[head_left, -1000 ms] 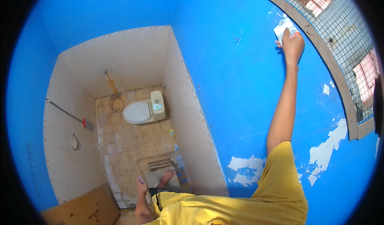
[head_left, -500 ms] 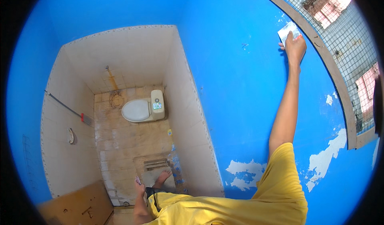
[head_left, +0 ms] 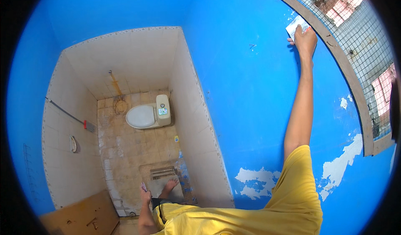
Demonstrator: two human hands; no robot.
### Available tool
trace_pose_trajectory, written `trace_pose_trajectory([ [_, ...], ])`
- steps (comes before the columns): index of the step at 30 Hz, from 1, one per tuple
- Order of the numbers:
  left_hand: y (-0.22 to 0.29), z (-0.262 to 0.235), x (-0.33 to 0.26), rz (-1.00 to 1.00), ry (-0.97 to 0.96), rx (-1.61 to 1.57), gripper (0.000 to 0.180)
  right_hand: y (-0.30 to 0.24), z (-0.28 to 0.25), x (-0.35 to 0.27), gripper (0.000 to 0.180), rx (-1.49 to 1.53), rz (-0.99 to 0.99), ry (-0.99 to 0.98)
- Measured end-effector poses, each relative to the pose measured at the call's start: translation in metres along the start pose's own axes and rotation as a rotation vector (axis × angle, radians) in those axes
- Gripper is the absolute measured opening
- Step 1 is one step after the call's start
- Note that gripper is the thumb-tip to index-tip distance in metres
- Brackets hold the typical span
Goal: The person applies white wall compound to a blue wall using a putty knife and a tube of compound. They repeatedly squeeze compound onto the knife and spread it over patches on the wall, working near a window and a toilet.
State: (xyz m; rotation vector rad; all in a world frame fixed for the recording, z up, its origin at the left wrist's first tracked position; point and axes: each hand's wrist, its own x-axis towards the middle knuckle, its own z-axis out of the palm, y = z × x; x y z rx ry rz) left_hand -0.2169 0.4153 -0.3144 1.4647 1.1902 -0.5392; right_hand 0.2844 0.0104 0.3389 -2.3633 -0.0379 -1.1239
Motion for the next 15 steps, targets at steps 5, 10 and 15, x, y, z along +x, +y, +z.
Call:
trace_pose_trajectory([
  [5, -0.021, -0.001, 0.018, 0.147, 0.033, 0.000, 0.071, -0.009, 0.024, 0.014, 0.030, -0.031, -0.067, 0.007],
  [10, -0.065, 0.004, 0.054, 0.273, 0.033, -0.141, 0.070, -0.007, 0.014, 0.006, 0.028, -0.057, -0.021, 0.003],
  [15, -0.066, 0.007, 0.046, 0.172, 0.097, 0.067, 0.068, -0.008, 0.010, 0.003, 0.027, -0.004, -0.025, 0.037],
])
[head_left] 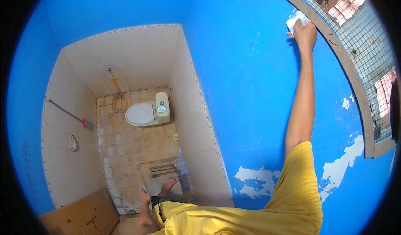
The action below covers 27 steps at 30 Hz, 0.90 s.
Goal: The person applies white wall compound to a blue wall using a putty knife and a tube of compound. They repeatedly squeeze compound onto the knife and spread it over patches on the wall, working near a window and a toilet.
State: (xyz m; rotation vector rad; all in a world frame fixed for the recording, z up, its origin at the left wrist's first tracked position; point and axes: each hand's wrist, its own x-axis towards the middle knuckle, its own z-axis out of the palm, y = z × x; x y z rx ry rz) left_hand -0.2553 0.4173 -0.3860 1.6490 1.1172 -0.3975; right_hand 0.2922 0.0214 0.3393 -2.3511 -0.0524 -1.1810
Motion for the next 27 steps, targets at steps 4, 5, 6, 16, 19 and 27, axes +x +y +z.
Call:
trace_pose_trajectory([
  [4, 0.003, 0.000, -0.001, 0.144, 0.049, -0.059, 0.064, 0.003, 0.006, -0.003, 0.030, -0.038, 0.009, -0.002],
  [5, 0.002, 0.001, 0.002, 0.150, 0.031, -0.107, 0.063, 0.004, 0.004, -0.005, 0.032, -0.034, 0.018, -0.012],
  [6, 0.002, 0.002, 0.006, 0.140, 0.019, -0.076, 0.065, 0.006, 0.000, -0.006, 0.033, -0.042, -0.022, -0.025],
  [16, 0.010, 0.002, 0.020, 0.027, -0.050, -0.024, 0.071, -0.002, 0.018, 0.015, 0.031, -0.048, -0.009, -0.038],
  [19, 0.007, 0.006, 0.017, -0.007, -0.016, -0.068, 0.070, 0.000, 0.016, 0.009, 0.031, -0.039, -0.008, -0.023],
  [27, -0.005, -0.003, 0.007, -0.012, -0.014, -0.066, 0.072, -0.003, 0.033, 0.015, 0.030, 0.020, -0.052, -0.012],
])
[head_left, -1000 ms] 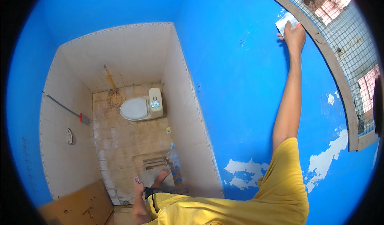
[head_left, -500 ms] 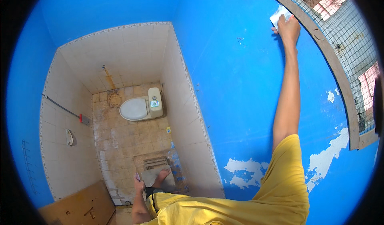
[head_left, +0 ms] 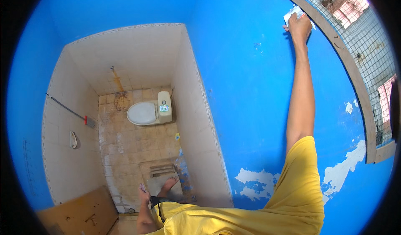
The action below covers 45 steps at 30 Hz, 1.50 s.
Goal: The person applies white wall compound to a blue wall using a putty knife and a tube of compound. They repeatedly squeeze compound onto the knife and spread it over patches on the wall, working near a window and a toilet.
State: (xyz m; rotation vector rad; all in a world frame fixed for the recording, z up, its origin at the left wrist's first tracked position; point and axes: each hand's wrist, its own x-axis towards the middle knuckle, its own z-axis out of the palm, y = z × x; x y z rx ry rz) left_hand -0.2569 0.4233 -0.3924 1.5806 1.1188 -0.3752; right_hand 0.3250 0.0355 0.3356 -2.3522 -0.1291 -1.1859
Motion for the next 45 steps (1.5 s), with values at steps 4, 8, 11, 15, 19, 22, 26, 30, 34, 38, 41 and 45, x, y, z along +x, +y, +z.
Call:
trace_pose_trajectory([
  [4, 0.002, 0.000, 0.000, -0.005, -0.019, -0.023, 0.071, 0.015, -0.014, -0.003, 0.031, -0.063, 0.051, -0.014],
  [8, -0.002, 0.010, 0.009, 0.016, -0.024, -0.005, 0.070, 0.015, -0.016, 0.002, 0.031, -0.045, 0.037, 0.013],
  [11, -0.002, 0.010, 0.015, 0.200, 0.021, 0.039, 0.074, 0.008, -0.005, 0.008, 0.030, -0.024, 0.016, -0.028],
  [15, 0.009, 0.008, 0.014, 0.052, -0.027, 0.002, 0.076, 0.007, -0.008, 0.007, 0.031, -0.021, 0.013, -0.018],
  [19, 0.023, 0.007, 0.007, 0.052, -0.028, 0.016, 0.073, 0.007, -0.015, 0.009, 0.030, -0.063, 0.047, -0.080],
  [22, 0.024, 0.002, -0.001, 0.058, -0.016, -0.020, 0.072, 0.001, -0.006, 0.012, 0.029, -0.030, 0.019, -0.055],
  [26, 0.023, -0.004, -0.011, -0.035, -0.037, -0.071, 0.073, 0.000, -0.003, 0.009, 0.029, -0.024, 0.082, -0.060],
  [30, 0.029, -0.001, -0.019, 0.074, -0.038, -0.036, 0.072, 0.005, -0.014, 0.009, 0.029, -0.049, 0.107, -0.035],
  [34, 0.032, -0.001, -0.022, 0.028, -0.030, 0.030, 0.071, 0.003, -0.004, 0.015, 0.029, -0.032, -0.001, -0.095],
  [38, 0.027, -0.002, -0.014, -0.056, -0.063, -0.008, 0.071, 0.004, 0.001, 0.012, 0.030, -0.005, 0.062, -0.061],
  [41, 0.024, 0.001, -0.004, -0.069, -0.080, 0.022, 0.072, 0.010, -0.009, 0.011, 0.031, -0.043, 0.037, -0.079],
  [45, 0.028, 0.002, -0.002, 0.024, -0.034, 0.042, 0.071, 0.013, 0.003, 0.027, 0.031, -0.039, 0.040, -0.064],
])
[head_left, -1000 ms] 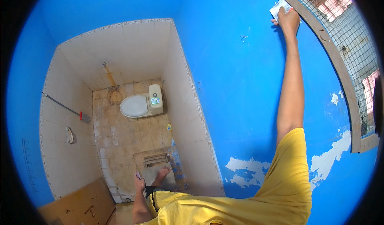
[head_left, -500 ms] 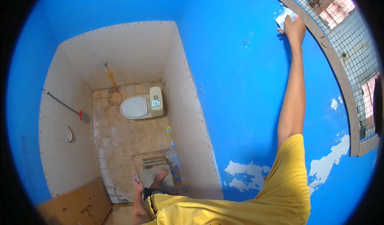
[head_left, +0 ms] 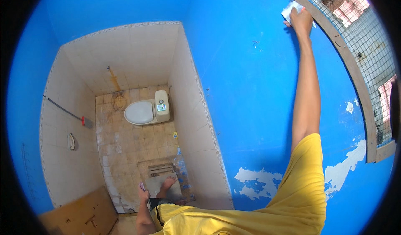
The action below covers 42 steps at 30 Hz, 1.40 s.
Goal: The person applies white wall compound to a blue wall using a putty knife and a tube of compound. They repeatedly squeeze compound onto the knife and spread it over patches on the wall, working near a window and a toilet.
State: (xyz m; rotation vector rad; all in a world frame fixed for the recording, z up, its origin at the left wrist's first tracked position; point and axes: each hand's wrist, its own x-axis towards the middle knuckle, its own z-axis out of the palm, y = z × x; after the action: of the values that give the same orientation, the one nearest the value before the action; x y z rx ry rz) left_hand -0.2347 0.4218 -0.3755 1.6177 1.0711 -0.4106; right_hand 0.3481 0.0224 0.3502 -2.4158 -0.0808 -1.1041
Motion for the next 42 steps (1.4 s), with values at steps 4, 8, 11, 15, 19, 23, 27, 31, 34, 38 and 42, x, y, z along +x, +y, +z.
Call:
trace_pose_trajectory([
  [4, 0.002, -0.004, -0.004, 0.004, 0.022, -0.040, 0.069, -0.008, 0.020, 0.009, 0.031, -0.035, 0.032, -0.037],
  [8, -0.009, 0.000, 0.002, -0.116, 0.009, -0.096, 0.063, -0.010, 0.004, -0.015, 0.030, -0.011, 0.028, -0.014],
  [11, -0.020, 0.007, 0.004, 0.123, 0.049, -0.036, 0.076, -0.008, -0.010, -0.026, 0.030, 0.031, 0.089, 0.064],
  [15, -0.021, 0.008, -0.009, 0.043, 0.042, -0.116, 0.063, -0.007, 0.000, -0.018, 0.031, -0.052, -0.056, 0.046],
  [19, -0.004, 0.007, -0.014, 0.017, 0.009, -0.069, 0.066, -0.001, 0.000, -0.014, 0.031, -0.064, -0.049, 0.008],
  [23, -0.004, 0.013, 0.001, -0.027, -0.053, -0.100, 0.069, -0.001, -0.012, -0.018, 0.032, -0.059, -0.019, -0.008],
  [27, -0.026, 0.020, 0.022, -0.051, -0.008, -0.025, 0.070, -0.010, -0.003, -0.013, 0.031, -0.085, -0.063, -0.010],
  [31, -0.041, 0.025, 0.037, 0.155, 0.023, 0.026, 0.074, -0.009, 0.000, -0.011, 0.030, -0.055, -0.058, -0.050],
  [34, -0.038, 0.029, 0.035, 0.169, 0.021, -0.058, 0.073, -0.001, -0.008, -0.016, 0.031, -0.051, 0.012, 0.001],
  [38, -0.030, 0.025, 0.026, -0.085, -0.031, -0.046, 0.072, 0.001, -0.003, -0.014, 0.030, 0.004, -0.038, -0.001],
  [42, -0.028, 0.021, 0.026, 0.026, -0.052, -0.013, 0.077, -0.003, 0.012, -0.008, 0.028, -0.020, -0.056, -0.012],
])
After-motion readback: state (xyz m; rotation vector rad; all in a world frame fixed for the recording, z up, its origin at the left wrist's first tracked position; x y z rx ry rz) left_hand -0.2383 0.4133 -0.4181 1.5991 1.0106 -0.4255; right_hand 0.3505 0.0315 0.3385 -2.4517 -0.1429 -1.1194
